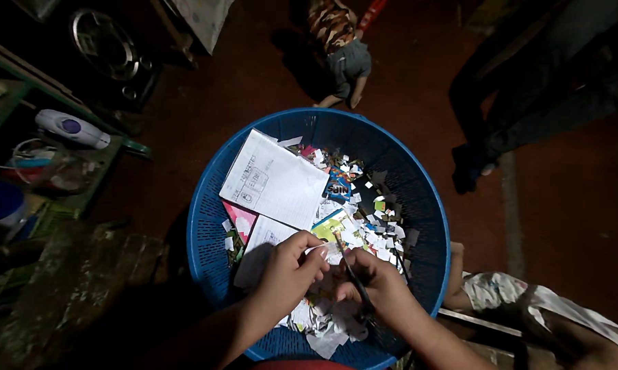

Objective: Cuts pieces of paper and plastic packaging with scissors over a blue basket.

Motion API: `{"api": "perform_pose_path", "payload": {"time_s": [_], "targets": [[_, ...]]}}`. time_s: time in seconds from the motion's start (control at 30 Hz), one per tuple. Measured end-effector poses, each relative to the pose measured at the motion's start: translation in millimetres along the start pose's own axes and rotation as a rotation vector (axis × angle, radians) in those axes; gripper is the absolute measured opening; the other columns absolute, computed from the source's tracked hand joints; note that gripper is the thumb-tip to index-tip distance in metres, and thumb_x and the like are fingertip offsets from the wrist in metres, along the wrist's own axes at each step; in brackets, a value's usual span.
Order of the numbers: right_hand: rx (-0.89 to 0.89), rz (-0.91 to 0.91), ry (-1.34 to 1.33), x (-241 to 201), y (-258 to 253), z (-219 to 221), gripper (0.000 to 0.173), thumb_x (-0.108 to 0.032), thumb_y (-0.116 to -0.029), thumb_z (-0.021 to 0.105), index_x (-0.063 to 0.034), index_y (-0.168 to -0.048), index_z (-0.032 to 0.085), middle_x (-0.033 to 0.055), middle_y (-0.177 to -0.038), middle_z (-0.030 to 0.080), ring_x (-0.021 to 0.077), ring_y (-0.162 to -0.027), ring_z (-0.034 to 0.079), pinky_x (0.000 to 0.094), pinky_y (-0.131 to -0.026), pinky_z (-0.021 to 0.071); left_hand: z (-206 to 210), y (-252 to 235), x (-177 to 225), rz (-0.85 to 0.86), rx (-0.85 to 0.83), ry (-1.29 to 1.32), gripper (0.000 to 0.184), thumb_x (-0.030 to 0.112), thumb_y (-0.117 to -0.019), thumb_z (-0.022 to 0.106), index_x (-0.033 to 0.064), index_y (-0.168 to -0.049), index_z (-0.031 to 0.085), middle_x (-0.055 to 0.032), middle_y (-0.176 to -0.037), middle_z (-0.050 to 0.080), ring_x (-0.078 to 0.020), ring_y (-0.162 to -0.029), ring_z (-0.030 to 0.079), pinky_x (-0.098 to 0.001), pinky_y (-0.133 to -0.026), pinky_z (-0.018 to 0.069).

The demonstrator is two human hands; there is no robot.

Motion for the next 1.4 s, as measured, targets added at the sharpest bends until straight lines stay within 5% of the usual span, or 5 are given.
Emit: {"api": "perform_pose_path", "payload": {"time_s": [0.2,0.47,0.6,0.73,1.4], "targets": [[0.105,-0.202,-0.088,-4,-4,-3,0.036,-0.032,-0.0914,0.075,-0.0088,-0.113,0.058,-0.0046,-0.098,0.065,0.0010,-0.086,0.064,0.0186,-0.075,0.0563,6,3,3,-0.071,-0.156,-0.079,0.018,0.017,-0.1040,0.056,0.0018,-0.107,0.065,-0.0020,-0.086,0.069,-0.0044,-0.072,0.067,-0.0217,-0.068,0.0581],[0.265,-0.254,-0.163,-5,-4,-6,0.027,-0.010,-0.0859,0.074,-0.0138,-0.107,0.058,-0.0087,-0.096,0.066,-0.0015,-0.083,0.063,0.0167,-0.074,0.0561,6,3,2,-0.048,-0.177,-0.056,0.016,0.015,-0.1038,0.056,0.0023,-0.105,0.065,-0.0001,-0.084,0.070,-0.0030,-0.072,0.068,-0.0193,-0.069,0.0575],[0.160,-0.186,-0.088,-3,-3,-4,0.041,-0.036,-0.0913,0.074,-0.0078,-0.115,0.056,-0.0051,-0.101,0.065,0.0013,-0.088,0.064,0.0197,-0.076,0.0569,2,3,3,-0.057,-0.087,-0.002,0.013,0.013,-0.1037,0.055,0.0023,-0.104,0.064,0.0011,-0.084,0.069,-0.0031,-0.071,0.067,-0.0193,-0.067,0.0576],[-0.037,-0.092,0.079,-2,-1,4,0.080,-0.073,-0.0786,0.069,-0.0058,-0.120,0.059,-0.0015,-0.106,0.067,0.0027,-0.095,0.063,0.0235,-0.079,0.0555,-3,5,4,-0.023,-0.002,0.058,0.011,0.011,-0.1035,0.055,0.0024,-0.103,0.062,0.0015,-0.083,0.069,-0.0040,-0.071,0.068,-0.0200,-0.066,0.0582],[-0.138,-0.105,0.141,-13,8,36,0.067,-0.067,-0.0846,0.067,-0.0069,-0.113,0.060,-0.0071,-0.089,0.067,-0.0022,-0.078,0.062,0.0187,-0.069,0.0538,-16,30,-2,0.024,0.002,0.070,0.010,0.009,-0.1031,0.055,0.0018,-0.103,0.061,0.0000,-0.085,0.069,-0.0038,-0.071,0.068,-0.0196,-0.068,0.0584]]}}
Point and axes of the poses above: each hand's wrist, its own y-axis away from the middle knuckle, its own z-axis out of the palm, x = y × z, the point moved 3 cm from there along -y, towards the middle knuckle
